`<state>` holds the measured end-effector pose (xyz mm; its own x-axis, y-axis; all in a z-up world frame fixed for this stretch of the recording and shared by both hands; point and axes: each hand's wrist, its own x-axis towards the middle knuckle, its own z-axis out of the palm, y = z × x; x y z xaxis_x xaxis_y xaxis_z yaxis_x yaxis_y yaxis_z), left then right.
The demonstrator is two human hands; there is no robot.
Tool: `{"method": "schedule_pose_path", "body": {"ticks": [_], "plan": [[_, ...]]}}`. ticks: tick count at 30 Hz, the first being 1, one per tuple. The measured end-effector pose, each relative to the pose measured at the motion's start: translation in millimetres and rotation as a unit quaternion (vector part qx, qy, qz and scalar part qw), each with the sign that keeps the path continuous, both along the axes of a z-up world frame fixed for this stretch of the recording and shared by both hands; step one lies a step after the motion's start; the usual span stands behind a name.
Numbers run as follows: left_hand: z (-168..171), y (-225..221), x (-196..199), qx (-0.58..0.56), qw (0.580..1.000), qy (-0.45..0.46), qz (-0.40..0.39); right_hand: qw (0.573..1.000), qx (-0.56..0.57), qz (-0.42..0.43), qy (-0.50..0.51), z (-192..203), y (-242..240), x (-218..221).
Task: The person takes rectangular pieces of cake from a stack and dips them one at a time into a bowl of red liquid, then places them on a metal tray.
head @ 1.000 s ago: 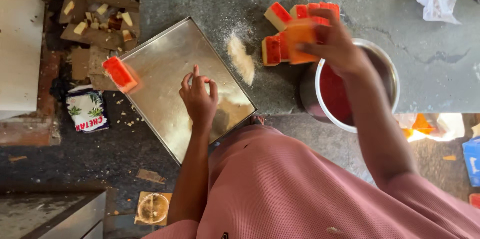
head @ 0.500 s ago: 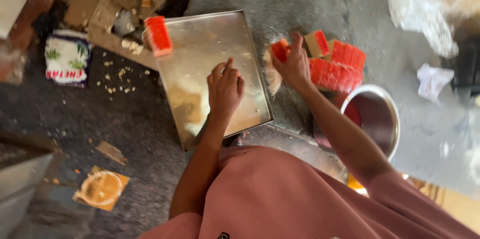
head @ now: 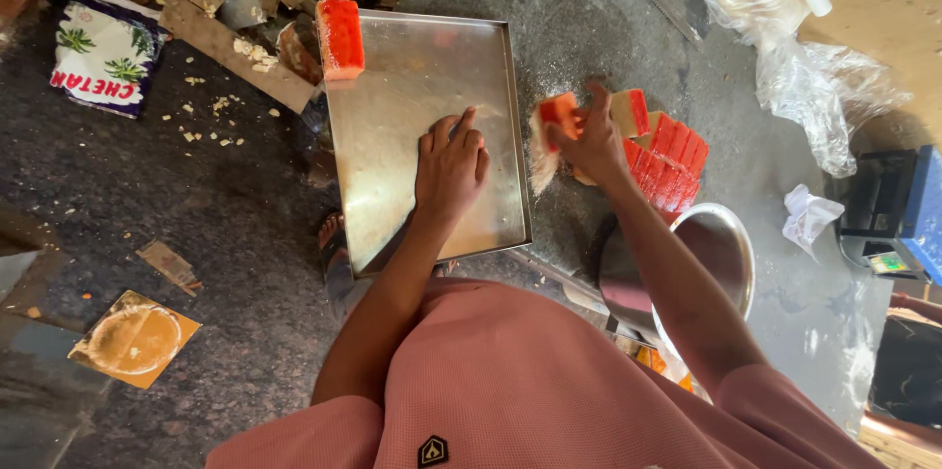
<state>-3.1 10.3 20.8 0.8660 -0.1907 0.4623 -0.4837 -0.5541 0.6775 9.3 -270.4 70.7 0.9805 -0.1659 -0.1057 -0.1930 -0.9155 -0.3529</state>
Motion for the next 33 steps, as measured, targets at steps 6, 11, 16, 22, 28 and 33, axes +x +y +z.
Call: {"method": "schedule_pose_path", "body": {"ticks": [6, 11, 16, 22, 28, 33], "plan": [[-1, -1, 2, -0.002, 1.000, -0.009, 0.002, 0.997, -0.073, -0.001, 0.017, 14, -15, 26], [-5, 0, 1, 0.009, 1.000, -0.020, 0.007, 0.976, -0.208, 0.070, 0.004, 62, 5, 46], [-5, -1, 1, 0.007, 1.000, -0.018, 0.006, 0.876, -0.402, 0.245, 0.108, 69, 33, 36], [-8, 3, 1, 0.004, 1.000, -0.005, -0.006, 0.921, -0.294, 0.253, 0.028, 53, 15, 26], [-7, 3, 3, 0.000, 1.000, -0.011, -0.012, 0.892, 0.448, 0.005, 0.059, 42, -10, 39], [-6, 1, 1, 0.000, 1.000, -0.008, -0.018, 0.896, 0.444, 0.019, 0.027, -31, 49, 86]]}}
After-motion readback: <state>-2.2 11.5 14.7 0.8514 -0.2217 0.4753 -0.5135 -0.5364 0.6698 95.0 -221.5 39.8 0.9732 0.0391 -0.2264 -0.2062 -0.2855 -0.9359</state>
